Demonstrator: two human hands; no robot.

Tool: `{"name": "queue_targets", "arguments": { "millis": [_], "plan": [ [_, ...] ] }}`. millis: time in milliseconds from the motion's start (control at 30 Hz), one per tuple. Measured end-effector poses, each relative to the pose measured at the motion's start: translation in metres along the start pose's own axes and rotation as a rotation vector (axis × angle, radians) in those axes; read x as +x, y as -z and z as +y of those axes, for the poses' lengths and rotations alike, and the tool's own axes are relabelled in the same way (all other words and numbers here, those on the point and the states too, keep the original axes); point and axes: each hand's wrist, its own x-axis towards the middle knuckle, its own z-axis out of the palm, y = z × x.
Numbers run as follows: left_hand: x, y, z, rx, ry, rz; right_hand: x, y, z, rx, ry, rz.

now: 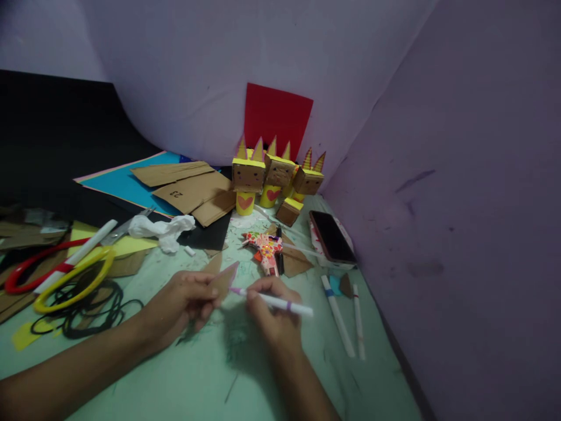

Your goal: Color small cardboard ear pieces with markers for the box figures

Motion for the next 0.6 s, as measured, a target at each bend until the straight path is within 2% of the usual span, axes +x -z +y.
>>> {"name": "queue_targets", "arguments": {
  "millis": [100, 267, 400, 600],
  "plan": [
    [0.0005, 0.0007, -0.0001, -0.054, -0.019, 0.004, -0.0001, 0.0013, 0.0004, 0.022, 0.015, 0.006],
    [0.0016, 0.0001, -0.0004, -0.011, -0.008, 0.012, 0.0009, 0.0010, -0.0015, 0.026, 0.020, 0.111],
    [0.0025, 0.0001, -0.0017, 0.027, 0.013, 0.029, 0.0009, -0.0010, -0.0021, -0.049, 0.056, 0.094],
    [0.0015, -0.0007, -0.0017, 0.056, 0.024, 0.030, -0.0016, -0.0044, 0.0007, -0.044, 0.142, 0.070]
  ]
}}
